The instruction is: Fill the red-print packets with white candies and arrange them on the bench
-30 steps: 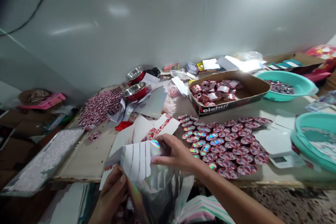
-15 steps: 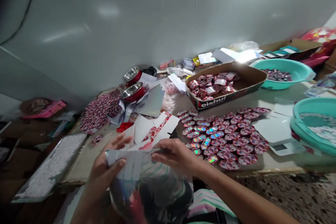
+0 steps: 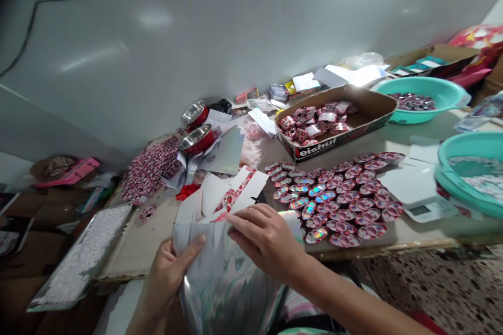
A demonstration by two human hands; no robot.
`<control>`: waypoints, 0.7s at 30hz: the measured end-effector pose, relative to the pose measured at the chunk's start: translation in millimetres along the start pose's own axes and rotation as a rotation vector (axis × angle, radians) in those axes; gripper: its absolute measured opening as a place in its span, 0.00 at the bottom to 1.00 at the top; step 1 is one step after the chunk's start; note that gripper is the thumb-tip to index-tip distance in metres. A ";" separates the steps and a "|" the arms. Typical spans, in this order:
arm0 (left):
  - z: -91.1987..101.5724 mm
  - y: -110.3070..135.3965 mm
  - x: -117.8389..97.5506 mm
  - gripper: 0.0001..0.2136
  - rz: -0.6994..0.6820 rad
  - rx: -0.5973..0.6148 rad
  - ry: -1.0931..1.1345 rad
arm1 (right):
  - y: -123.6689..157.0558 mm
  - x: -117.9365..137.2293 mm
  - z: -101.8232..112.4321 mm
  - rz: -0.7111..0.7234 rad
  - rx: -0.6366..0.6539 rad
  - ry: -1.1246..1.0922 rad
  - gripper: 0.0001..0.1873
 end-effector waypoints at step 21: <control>3.8 7.8 8.4 0.19 0.015 -0.083 0.068 | 6.8 4.9 -4.4 0.027 -0.134 -0.075 0.16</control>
Point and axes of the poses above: each hand's wrist, its own y-axis away from the middle knuckle, its own z-axis out of the back of the hand, x = y × z, the point moved 5 cm from there along -y, towards the middle knuckle, and after that the axes turned 3 degrees about z, right-handed, at the moved point
